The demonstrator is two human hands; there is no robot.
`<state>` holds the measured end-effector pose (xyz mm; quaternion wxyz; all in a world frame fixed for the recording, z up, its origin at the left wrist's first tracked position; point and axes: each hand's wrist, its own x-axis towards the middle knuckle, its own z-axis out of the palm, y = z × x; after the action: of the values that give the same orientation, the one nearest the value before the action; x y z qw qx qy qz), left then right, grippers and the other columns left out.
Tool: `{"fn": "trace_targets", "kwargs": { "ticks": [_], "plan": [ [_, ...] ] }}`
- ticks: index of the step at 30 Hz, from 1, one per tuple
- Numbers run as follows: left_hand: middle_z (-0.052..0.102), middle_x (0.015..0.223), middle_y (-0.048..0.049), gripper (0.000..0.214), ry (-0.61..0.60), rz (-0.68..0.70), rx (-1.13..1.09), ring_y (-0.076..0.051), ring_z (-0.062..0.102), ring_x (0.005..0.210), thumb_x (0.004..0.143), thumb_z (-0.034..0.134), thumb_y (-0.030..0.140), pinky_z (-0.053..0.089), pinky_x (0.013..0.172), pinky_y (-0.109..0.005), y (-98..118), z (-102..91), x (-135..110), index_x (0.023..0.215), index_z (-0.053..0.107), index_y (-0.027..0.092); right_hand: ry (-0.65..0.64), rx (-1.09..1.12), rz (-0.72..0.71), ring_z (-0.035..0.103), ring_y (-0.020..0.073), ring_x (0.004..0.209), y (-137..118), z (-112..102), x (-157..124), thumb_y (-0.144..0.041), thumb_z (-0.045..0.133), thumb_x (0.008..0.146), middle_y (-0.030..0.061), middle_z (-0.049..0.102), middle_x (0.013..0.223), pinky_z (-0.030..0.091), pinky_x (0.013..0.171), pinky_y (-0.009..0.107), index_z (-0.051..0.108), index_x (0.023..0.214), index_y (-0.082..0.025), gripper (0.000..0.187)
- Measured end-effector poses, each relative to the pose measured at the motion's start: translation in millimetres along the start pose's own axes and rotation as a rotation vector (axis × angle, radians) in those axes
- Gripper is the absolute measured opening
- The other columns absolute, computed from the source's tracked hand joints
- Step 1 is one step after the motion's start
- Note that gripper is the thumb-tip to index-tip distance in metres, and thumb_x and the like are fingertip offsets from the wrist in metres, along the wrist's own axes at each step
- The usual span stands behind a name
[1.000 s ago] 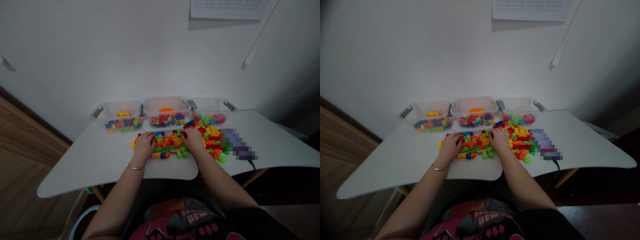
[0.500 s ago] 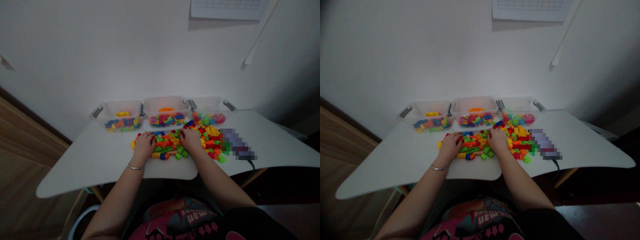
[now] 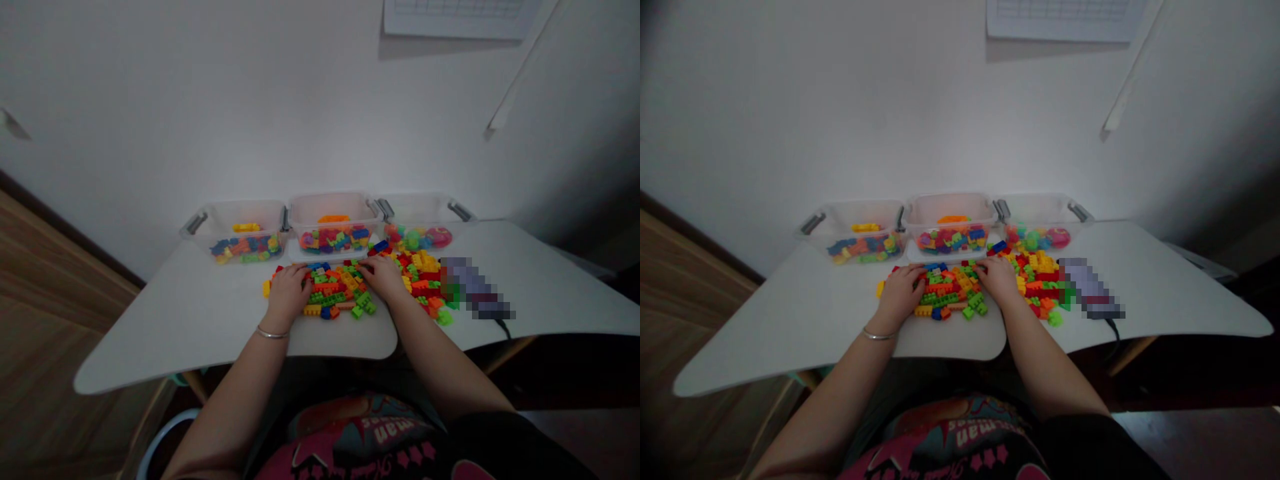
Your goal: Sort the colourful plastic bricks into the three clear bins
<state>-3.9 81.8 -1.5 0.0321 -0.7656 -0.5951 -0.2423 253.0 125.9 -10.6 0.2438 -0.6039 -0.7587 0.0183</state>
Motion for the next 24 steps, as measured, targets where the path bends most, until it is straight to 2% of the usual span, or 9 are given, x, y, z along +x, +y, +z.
{"fn": "trace_targets", "kwargs": {
  "ticks": [8, 15, 24],
  "plan": [
    [0.067, 0.125, -0.007, 0.03, 0.0, 0.008, 0.003, -0.025, 0.06, 0.113, 0.089, 0.051, 0.025, 0.046, 0.104, -0.042, -0.7, 0.7, 0.3, 0.113, 0.07, 0.02, 0.014, 0.029, 0.012, 0.063, 0.0251, 0.096, 4.1, 2.2, 1.7, -0.039, 0.062, 0.089, 0.0089, 0.073, 0.1, 0.045, 0.085, 0.037, 0.075, 0.094, -0.02, 0.023],
    [0.067, 0.125, -0.0061, 0.03, 0.004, 0.01, -0.003, -0.025, 0.06, 0.113, 0.09, 0.051, 0.026, 0.046, 0.103, -0.043, -2.5, 2.4, 0.0, 0.113, 0.07, 0.021, 0.18, 0.185, 0.085, 0.064, 0.0251, 0.09, 10.2, 5.0, -1.7, -0.041, 0.059, 0.088, 0.0092, 0.073, 0.095, 0.048, 0.084, 0.039, 0.073, 0.099, -0.019, 0.028],
    [0.067, 0.125, -0.0062, 0.031, 0.003, 0.01, -0.006, -0.025, 0.06, 0.113, 0.09, 0.051, 0.026, 0.046, 0.103, -0.042, -2.3, 1.7, -0.2, 0.114, 0.069, 0.02, 0.321, 0.428, 0.11, 0.063, 0.0244, 0.084, 7.7, 1.6, -1.1, -0.037, 0.064, 0.079, 0.0101, 0.071, 0.092, 0.052, 0.082, 0.041, 0.068, 0.09, -0.019, 0.022]
  ]
}}
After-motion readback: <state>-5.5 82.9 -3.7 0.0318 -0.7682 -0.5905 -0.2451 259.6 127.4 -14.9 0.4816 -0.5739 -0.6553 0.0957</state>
